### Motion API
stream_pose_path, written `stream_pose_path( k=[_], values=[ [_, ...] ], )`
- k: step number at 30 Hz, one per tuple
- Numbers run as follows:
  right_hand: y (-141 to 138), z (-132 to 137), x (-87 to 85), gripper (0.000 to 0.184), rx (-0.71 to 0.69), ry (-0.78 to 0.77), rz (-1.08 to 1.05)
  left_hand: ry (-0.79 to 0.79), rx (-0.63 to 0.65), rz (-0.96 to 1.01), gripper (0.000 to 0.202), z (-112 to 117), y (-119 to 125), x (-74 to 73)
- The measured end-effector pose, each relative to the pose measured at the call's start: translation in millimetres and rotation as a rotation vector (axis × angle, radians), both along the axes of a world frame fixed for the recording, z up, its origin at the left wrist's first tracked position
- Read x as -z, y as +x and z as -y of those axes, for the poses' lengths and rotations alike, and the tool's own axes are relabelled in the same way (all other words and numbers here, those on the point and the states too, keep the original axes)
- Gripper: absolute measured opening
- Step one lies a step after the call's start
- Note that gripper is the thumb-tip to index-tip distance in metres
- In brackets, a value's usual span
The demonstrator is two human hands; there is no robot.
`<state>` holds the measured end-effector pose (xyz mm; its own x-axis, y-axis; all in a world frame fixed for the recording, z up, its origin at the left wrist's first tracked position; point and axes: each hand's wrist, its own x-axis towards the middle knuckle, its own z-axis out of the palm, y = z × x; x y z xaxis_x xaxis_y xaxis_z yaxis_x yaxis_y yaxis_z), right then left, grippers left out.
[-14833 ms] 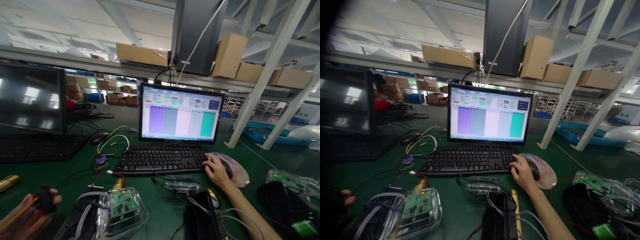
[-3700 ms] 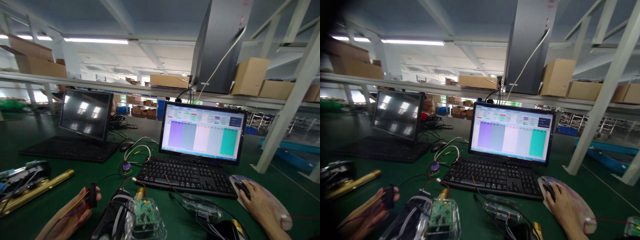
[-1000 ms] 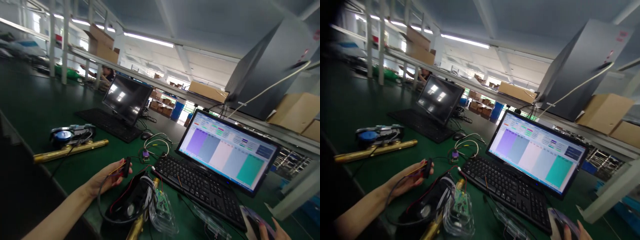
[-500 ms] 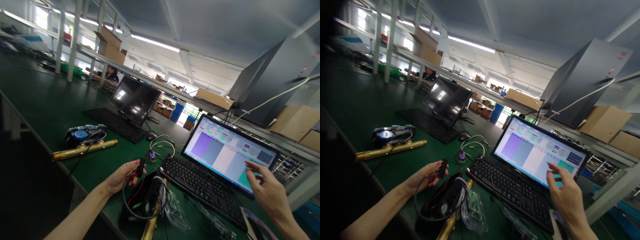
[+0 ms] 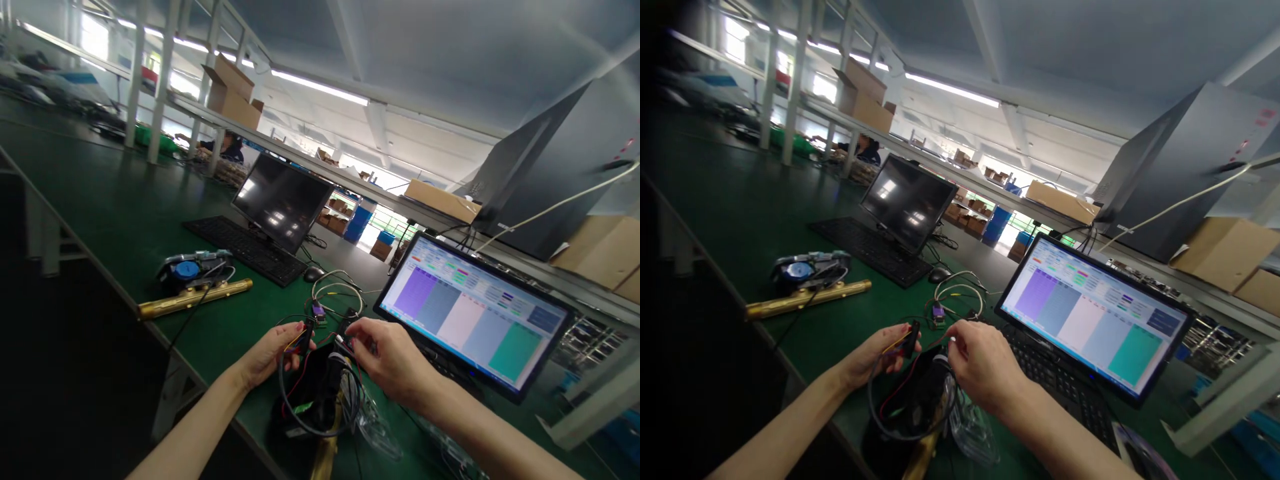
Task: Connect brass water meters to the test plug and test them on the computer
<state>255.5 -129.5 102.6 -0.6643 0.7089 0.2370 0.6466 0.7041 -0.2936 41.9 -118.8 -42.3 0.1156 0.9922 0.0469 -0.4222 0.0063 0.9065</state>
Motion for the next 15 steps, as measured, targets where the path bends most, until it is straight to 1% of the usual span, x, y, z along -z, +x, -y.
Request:
stream_pose_path(
  k=[4,8,10,12,15],
  values=[
    [-16,-4,6.0,0.022,-0.019,-0.021,-0.009,0.008,0.022,0.018,0.041,2,1,-1.8],
    [-34,-4,10.6,0.024,-0.063,-0.037,0.005,0.017,0.015,0.007,0.043,2,2,-2.8],
    [-45,-2,13.0,0.027,-0.076,-0.050,0.048,0.021,0.013,0.005,0.042,0,2,0.7],
    [-55,1,14.6,0.030,-0.076,-0.070,0.108,0.041,0.021,0.015,0.038,-4,0,7.6],
    [-68,6,15.2,0.042,-0.106,-0.116,0.187,0.030,-0.014,0.039,0.029,-13,-3,19.7]
  ],
)
